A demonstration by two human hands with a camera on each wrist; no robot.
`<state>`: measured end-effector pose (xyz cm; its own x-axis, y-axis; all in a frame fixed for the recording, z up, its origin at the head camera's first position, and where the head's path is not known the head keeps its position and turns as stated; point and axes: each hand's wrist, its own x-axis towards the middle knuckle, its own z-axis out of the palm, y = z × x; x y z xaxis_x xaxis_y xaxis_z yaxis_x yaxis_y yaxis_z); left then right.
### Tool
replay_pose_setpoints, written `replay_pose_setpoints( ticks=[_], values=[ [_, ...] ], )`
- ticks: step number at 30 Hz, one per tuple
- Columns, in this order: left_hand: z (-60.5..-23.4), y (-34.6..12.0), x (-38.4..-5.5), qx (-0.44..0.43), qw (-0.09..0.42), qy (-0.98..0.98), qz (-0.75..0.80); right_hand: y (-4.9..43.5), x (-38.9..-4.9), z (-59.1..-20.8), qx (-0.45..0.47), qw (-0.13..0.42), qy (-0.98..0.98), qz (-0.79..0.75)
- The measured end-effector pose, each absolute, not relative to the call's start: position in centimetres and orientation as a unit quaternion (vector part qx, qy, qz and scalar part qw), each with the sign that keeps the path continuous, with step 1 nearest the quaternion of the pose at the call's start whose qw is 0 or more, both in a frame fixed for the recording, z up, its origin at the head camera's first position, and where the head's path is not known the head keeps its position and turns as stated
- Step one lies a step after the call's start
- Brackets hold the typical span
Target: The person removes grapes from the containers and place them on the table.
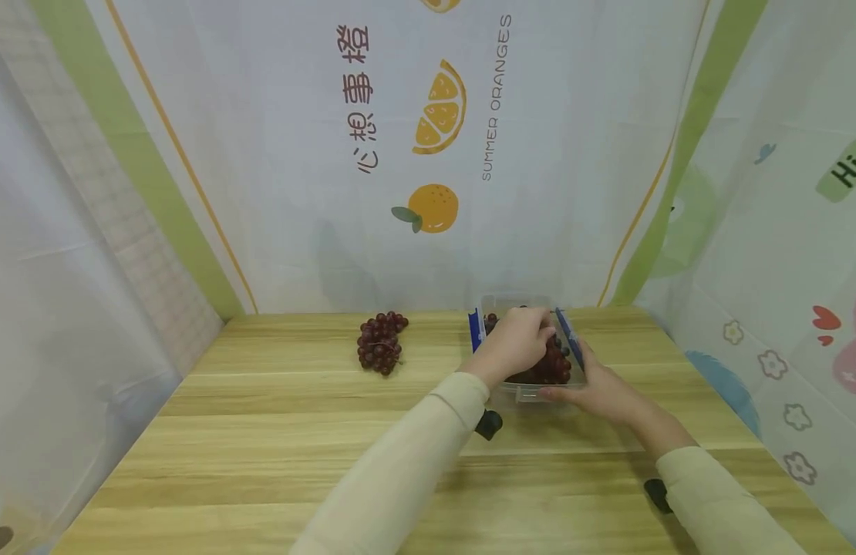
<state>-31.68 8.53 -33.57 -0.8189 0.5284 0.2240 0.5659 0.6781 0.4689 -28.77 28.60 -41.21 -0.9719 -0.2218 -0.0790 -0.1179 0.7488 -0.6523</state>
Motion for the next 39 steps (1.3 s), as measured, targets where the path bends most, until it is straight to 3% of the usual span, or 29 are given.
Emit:
replay_pose_setpoints(
  ticks=[18,28,39],
  values=[
    [-26.6,6.2,-30.8,-0.324,0.058,-0.914,-0.236,28.3,-28.8,-41.1,-0.087,0.064,0.936,-0.334],
    [-22.1,4.9,-30.8,-0.319,0.105,-0.914,-0.227,28.4,-28.7,-41.0,-0.093,0.052,0.937,-0.333],
    [-18.6,3.0,-30.7,-0.304,0.121,-0.923,-0.203,28.1,-28.5,-40.8,-0.091,0.063,0.94,-0.322]
  ],
)
